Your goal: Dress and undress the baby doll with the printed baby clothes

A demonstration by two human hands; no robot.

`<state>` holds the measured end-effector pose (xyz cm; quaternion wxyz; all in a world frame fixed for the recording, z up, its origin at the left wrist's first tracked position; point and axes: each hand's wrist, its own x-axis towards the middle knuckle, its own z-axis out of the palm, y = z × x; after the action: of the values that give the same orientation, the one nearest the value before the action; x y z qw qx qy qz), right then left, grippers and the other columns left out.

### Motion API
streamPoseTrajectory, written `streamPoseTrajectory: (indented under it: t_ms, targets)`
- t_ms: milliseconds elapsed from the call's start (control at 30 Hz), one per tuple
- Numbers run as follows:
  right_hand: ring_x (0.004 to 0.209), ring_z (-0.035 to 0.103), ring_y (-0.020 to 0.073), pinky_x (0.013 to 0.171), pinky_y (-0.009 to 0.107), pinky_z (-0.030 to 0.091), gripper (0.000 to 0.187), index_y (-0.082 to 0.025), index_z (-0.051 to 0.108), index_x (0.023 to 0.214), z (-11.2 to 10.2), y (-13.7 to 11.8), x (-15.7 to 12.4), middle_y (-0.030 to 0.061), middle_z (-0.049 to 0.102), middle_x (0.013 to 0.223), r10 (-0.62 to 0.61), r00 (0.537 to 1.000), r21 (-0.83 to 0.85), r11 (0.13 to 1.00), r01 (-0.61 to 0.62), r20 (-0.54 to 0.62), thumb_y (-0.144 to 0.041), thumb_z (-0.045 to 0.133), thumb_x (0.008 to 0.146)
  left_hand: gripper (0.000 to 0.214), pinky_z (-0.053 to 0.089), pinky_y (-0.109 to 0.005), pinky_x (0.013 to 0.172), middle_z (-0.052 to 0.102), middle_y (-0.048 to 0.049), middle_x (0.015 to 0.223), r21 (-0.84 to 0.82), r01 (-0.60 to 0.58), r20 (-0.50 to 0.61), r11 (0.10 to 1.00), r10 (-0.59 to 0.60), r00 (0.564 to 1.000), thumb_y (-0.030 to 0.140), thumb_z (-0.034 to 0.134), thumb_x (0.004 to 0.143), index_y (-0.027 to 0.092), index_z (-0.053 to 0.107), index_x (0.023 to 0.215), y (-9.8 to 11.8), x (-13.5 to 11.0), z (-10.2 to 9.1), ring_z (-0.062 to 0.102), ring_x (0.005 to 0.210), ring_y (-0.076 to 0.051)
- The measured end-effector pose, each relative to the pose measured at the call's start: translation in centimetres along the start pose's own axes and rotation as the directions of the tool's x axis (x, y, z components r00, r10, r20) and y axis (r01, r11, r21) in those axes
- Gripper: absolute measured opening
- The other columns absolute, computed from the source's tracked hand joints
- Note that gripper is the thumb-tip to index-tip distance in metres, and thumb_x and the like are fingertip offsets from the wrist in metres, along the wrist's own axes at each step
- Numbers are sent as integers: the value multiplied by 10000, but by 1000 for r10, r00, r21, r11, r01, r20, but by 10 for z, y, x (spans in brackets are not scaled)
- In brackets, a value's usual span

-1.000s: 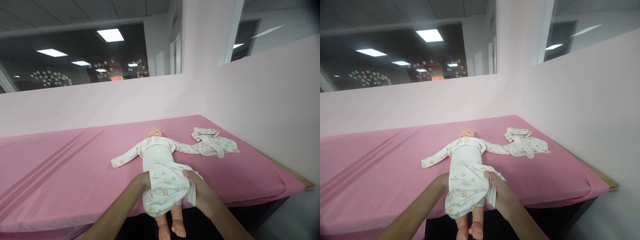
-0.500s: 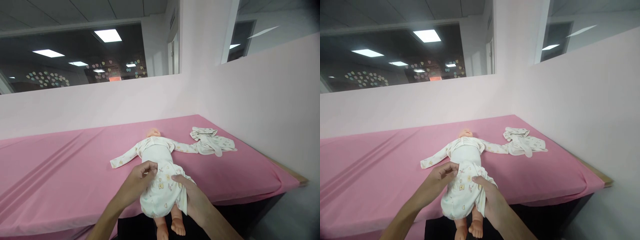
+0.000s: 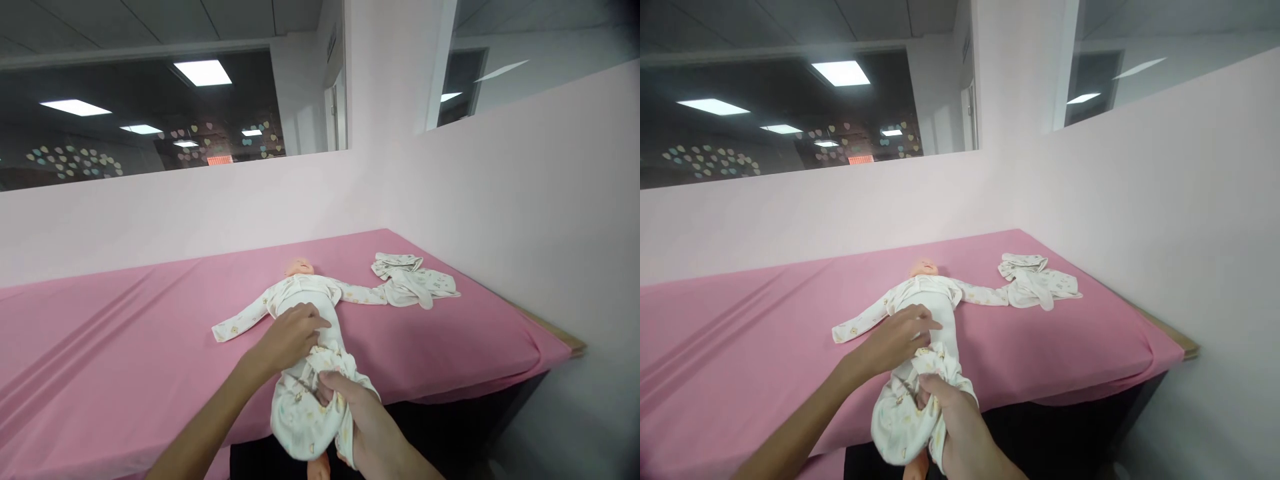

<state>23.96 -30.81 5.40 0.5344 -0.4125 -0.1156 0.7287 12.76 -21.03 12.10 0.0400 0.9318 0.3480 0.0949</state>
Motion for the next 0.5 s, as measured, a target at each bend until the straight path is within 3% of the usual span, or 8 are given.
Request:
streamPoseTrajectory:
  t_ms: [67,133,300,367,433,500]
  targets:
    - [584,596,151,546,238,469,284,-145,548,558,1,0,-5,38,602,570,-63,989,99,994,49,137,-323,751,645,336,448,-316,799,575,-67,1077,177,-118,174,977,87,981,73,564,782,235,673,1056,-8,21,9,563,958,-210]
    - [655,622,173,605,262,492,261,-119,604,624,-1,-3,-12,72,651,670,-13,974,85,996,-7,228,-336,746,649,396,456,-324,805,564,-90,1111,274,-228,287,934,147,947,94,627,744,242,656,1110,-12,35,16,570,973,-230]
    - [662,644,218,554,307,490,346,-90,679,850,-13,-4,-18,110,687,774,116,940,4,992,-124,320,-364,749,652,719,380,-426,982,490,-135,1320,409,-445,385,797,292,876,199,791,620,284,541,1289,-6,45,31,448,1224,-335]
    - [697,653,230,578,317,499,355,-84,683,834,-17,2,-14,115,691,776,144,942,14,988,-155,303,-348,777,615,626,359,-428,994,545,-122,1264,453,-519,387,725,364,847,232,764,673,270,555,1262,-3,45,43,476,1190,-313]
    - [733,663,235,642,328,512,379,-74,691,821,-19,7,-10,117,699,784,116,956,23,992,-127,270,-329,811,568,338,385,-384,934,638,-78,1054,471,-585,361,660,461,811,214,594,837,265,605,1171,-1,44,55,555,1043,-245]
    - [768,673,240,722,337,514,408,-60,702,827,-20,11,-7,125,709,797,71,963,-12,997,-71,261,-324,829,543,262,404,-342,851,649,-44,888,463,-635,316,618,554,770,178,450,911,271,637,1068,0,42,62,579,910,-201]
